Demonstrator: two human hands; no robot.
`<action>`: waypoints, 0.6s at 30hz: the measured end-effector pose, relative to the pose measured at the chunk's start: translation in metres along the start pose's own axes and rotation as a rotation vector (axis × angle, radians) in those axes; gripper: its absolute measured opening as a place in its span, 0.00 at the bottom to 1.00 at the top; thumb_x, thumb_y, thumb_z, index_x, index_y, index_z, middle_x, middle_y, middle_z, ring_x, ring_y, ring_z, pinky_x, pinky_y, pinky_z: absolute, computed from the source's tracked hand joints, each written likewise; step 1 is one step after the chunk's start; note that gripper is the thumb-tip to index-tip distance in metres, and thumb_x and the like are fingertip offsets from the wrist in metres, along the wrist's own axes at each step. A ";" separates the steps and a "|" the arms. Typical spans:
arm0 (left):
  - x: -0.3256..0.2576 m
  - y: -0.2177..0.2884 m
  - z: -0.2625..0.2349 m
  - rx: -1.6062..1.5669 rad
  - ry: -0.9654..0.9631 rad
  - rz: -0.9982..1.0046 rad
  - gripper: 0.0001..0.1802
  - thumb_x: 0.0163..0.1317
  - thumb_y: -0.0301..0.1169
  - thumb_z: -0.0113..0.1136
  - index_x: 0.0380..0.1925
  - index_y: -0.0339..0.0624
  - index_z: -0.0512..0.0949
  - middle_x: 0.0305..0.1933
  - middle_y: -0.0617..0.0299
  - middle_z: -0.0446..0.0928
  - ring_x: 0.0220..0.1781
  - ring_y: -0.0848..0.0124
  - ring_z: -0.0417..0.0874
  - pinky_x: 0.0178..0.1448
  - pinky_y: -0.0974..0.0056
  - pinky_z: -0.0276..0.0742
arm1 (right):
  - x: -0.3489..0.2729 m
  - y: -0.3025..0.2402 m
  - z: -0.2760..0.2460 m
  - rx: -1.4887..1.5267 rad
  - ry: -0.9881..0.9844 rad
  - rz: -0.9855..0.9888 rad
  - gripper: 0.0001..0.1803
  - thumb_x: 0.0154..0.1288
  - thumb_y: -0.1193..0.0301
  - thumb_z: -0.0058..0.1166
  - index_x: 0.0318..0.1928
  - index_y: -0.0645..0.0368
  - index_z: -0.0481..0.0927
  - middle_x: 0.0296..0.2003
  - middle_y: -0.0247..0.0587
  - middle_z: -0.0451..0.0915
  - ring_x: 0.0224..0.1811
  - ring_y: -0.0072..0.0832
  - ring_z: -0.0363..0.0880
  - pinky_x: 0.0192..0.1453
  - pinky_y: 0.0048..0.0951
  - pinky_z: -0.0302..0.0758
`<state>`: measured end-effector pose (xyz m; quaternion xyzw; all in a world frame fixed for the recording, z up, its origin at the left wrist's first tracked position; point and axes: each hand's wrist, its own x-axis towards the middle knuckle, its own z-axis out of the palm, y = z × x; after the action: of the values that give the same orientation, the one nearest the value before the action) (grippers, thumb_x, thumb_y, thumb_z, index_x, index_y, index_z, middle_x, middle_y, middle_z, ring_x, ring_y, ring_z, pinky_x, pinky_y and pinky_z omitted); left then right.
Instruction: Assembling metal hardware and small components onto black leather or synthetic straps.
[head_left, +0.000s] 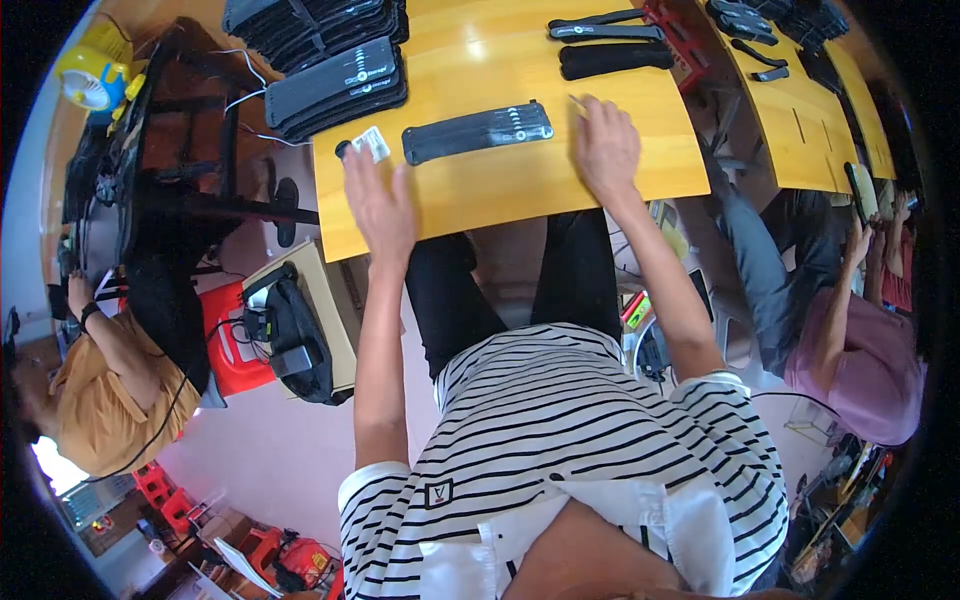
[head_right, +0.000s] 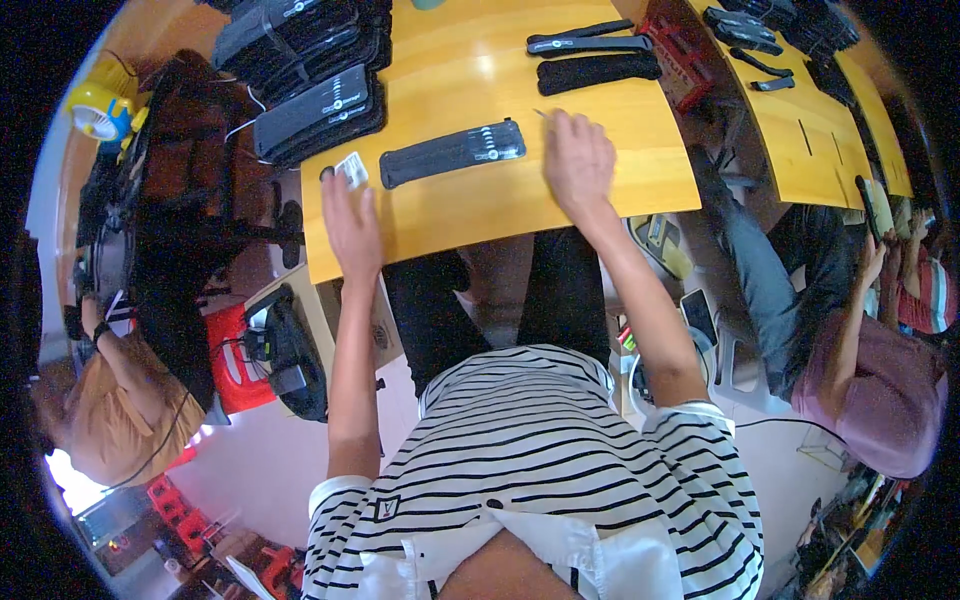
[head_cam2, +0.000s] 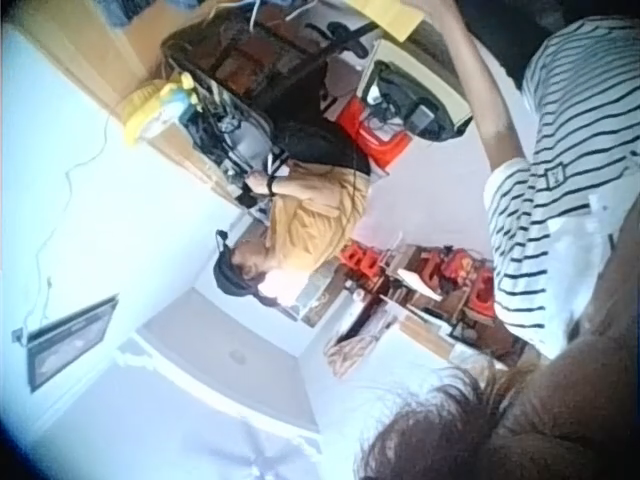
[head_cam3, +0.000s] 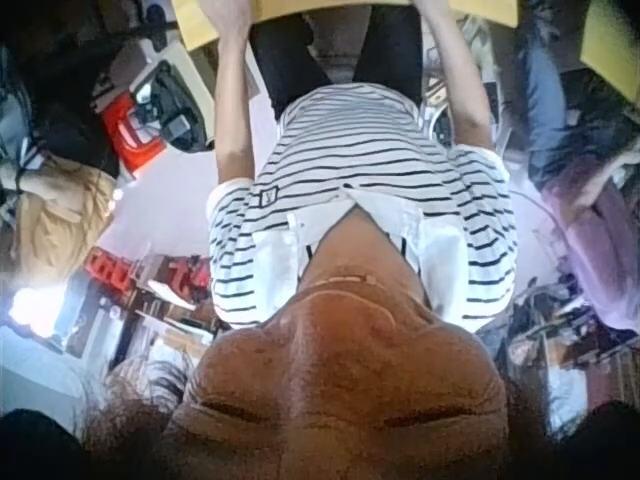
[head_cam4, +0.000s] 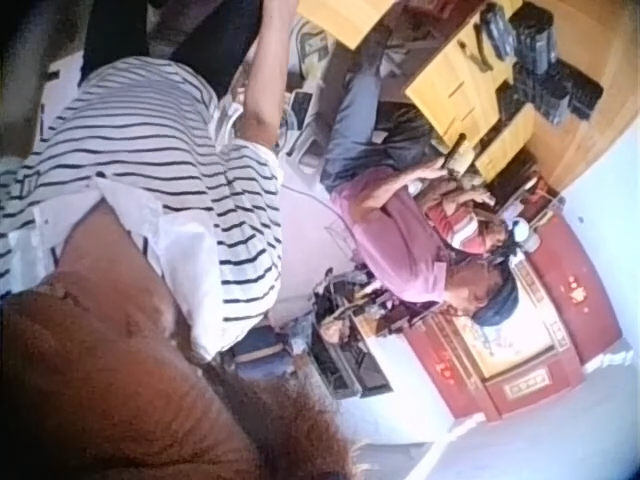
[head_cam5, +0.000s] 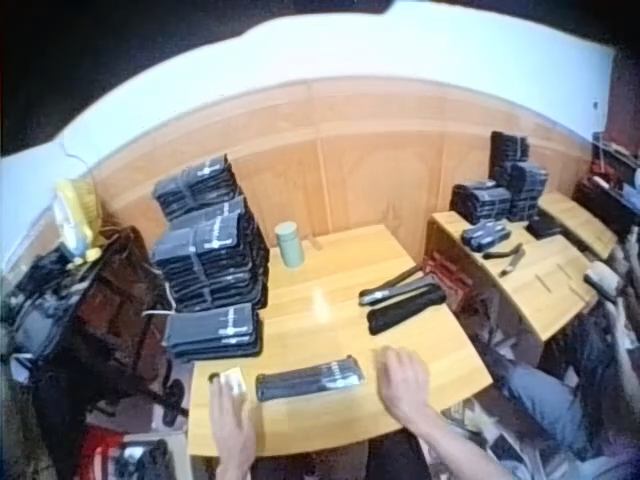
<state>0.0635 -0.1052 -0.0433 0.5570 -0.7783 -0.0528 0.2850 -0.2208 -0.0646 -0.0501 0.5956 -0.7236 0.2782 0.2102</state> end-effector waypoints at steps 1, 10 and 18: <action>-0.010 -0.011 -0.004 -0.073 0.092 -0.070 0.32 0.62 0.41 0.48 0.60 0.32 0.57 0.65 0.40 0.53 0.68 0.49 0.52 0.68 0.48 0.46 | -0.010 0.016 -0.009 -0.026 0.003 0.009 0.10 0.55 0.68 0.51 0.38 0.55 0.72 0.27 0.40 0.72 0.31 0.38 0.73 0.31 0.39 0.71; -0.052 -0.076 0.009 0.316 0.122 -0.281 0.30 0.63 0.45 0.44 0.59 0.37 0.61 0.63 0.41 0.58 0.64 0.51 0.59 0.64 0.49 0.53 | -0.043 0.062 -0.015 -0.089 -0.016 0.107 0.05 0.55 0.70 0.49 0.28 0.57 0.70 0.22 0.44 0.74 0.24 0.41 0.76 0.27 0.41 0.72; -0.050 -0.081 0.011 0.338 0.139 -0.257 0.31 0.62 0.48 0.44 0.58 0.37 0.62 0.62 0.42 0.59 0.64 0.51 0.60 0.62 0.49 0.56 | -0.048 0.068 -0.014 -0.080 -0.034 0.079 0.06 0.54 0.69 0.49 0.28 0.58 0.70 0.23 0.47 0.75 0.25 0.43 0.77 0.27 0.43 0.73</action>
<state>0.1367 -0.0929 -0.1043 0.6939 -0.6770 0.0812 0.2315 -0.2779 -0.0108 -0.0805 0.5623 -0.7606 0.2468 0.2105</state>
